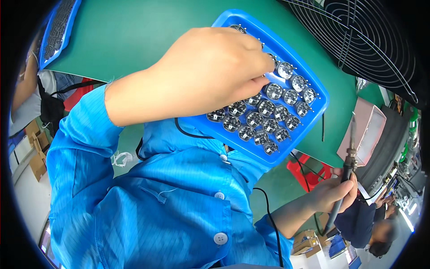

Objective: Soldering electronic components onto individual circular circuit boards organized in a tray.

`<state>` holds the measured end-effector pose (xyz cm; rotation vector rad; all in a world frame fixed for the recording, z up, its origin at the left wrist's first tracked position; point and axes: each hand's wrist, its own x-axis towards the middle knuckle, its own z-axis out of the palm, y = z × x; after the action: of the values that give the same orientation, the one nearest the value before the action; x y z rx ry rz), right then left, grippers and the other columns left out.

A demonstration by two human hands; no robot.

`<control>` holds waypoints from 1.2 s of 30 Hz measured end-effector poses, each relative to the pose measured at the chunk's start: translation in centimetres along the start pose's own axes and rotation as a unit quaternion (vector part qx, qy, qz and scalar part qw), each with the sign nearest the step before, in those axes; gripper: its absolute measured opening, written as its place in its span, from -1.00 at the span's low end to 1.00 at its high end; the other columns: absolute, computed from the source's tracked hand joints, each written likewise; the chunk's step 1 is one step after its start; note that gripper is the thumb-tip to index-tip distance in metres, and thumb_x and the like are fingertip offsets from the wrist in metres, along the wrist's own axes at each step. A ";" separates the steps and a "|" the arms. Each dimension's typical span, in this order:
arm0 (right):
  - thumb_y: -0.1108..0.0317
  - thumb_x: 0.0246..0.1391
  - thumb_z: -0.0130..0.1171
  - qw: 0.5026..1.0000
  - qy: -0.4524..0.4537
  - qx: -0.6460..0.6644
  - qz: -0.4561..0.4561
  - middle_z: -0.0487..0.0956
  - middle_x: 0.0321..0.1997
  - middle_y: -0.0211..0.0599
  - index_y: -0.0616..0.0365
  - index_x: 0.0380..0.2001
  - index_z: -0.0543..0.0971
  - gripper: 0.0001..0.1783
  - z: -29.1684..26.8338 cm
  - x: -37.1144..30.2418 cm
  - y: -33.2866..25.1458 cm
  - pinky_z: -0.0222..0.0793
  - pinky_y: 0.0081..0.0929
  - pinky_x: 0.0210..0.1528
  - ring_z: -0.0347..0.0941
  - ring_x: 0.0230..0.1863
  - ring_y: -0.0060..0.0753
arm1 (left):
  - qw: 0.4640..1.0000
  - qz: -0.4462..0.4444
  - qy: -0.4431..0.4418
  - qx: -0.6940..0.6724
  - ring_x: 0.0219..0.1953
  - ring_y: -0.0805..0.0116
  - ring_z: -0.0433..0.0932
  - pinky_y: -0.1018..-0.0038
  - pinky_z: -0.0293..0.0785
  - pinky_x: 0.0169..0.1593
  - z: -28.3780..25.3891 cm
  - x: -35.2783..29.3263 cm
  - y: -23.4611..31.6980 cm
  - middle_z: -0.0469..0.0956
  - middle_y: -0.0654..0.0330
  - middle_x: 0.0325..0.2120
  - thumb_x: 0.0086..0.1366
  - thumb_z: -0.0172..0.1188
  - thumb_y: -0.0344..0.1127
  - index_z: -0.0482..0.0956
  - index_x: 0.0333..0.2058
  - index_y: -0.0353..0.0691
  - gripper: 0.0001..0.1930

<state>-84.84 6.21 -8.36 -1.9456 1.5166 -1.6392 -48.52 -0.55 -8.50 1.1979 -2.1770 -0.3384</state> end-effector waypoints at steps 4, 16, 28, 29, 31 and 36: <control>0.31 0.42 0.04 0.968 0.189 -0.145 0.079 0.60 -0.41 0.03 0.47 -0.18 0.48 -0.69 -0.8 -2.2 1.7 0.54 -0.44 -0.35 0.54 -0.48 -0.27 | 0.999 0.034 -0.027 0.029 -0.38 0.13 0.59 0.27 0.55 -0.29 0.5 0.6 -0.2 0.55 0.22 -0.51 0.09 0.46 -0.37 0.70 -0.32 -0.15 -0.84; 0.27 0.43 -0.09 0.985 0.140 -0.040 0.087 0.59 -0.45 0.11 0.44 -0.10 0.43 -0.66 0.2 -0.8 -0.4 0.57 -0.45 -0.38 0.55 -0.50 -0.24 | 0.996 -0.046 0.033 -0.065 -0.48 0.43 0.47 0.49 0.37 -0.44 -2.1 -0.6 0.0 0.56 0.20 -0.42 0.23 0.37 -0.48 0.63 -0.05 -0.21 -0.70; 0.37 0.11 0.40 0.956 -0.259 0.126 -0.050 0.66 -0.37 0.03 0.34 -0.30 0.54 -0.73 6.8 1.4 -4.2 0.55 -0.34 -0.42 0.60 -0.48 -0.18 | 0.998 -0.020 0.056 -0.035 -0.34 0.19 0.63 0.32 0.57 -0.30 -3.3 -2.5 -0.8 0.62 0.24 -0.40 0.11 0.42 -0.42 0.68 -0.33 -0.15 -0.86; 0.38 0.11 0.40 0.955 -0.265 0.122 -0.054 0.66 -0.37 0.02 0.33 -0.30 0.54 -0.73 7.2 1.5 -4.3 0.55 -0.34 -0.42 0.60 -0.48 -0.17 | 0.998 -0.024 0.048 -0.025 -0.34 0.19 0.63 0.31 0.57 -0.30 -3.2 -2.6 -0.8 0.62 0.24 -0.41 0.11 0.41 -0.41 0.68 -0.33 -0.15 -0.87; 0.43 0.07 0.40 0.953 -0.273 0.125 -0.046 0.67 -0.37 0.01 0.33 -0.29 0.55 -0.76 7.8 1.5 -4.3 0.56 -0.36 -0.42 0.61 -0.48 -0.17 | 0.999 -0.031 0.036 -0.014 -0.36 0.19 0.63 0.31 0.56 -0.31 -3.2 -2.7 -0.9 0.62 0.24 -0.44 0.12 0.41 -0.39 0.68 -0.34 -0.15 -0.88; 0.44 0.05 0.40 0.954 -0.271 0.118 -0.048 0.67 -0.37 0.02 0.35 -0.31 0.55 -0.76 8.4 1.6 -4.3 0.55 -0.37 -0.43 0.60 -0.49 -0.18 | 0.999 -0.040 0.016 -0.002 -0.39 0.18 0.61 0.30 0.56 -0.32 -3.1 -2.8 -1.2 0.60 0.24 -0.49 0.12 0.40 -0.38 0.67 -0.37 -0.14 -0.89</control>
<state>-75.74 3.30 -7.59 -2.1174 0.9834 -1.1101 -44.68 1.32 -7.75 1.2816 -2.1044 -0.3538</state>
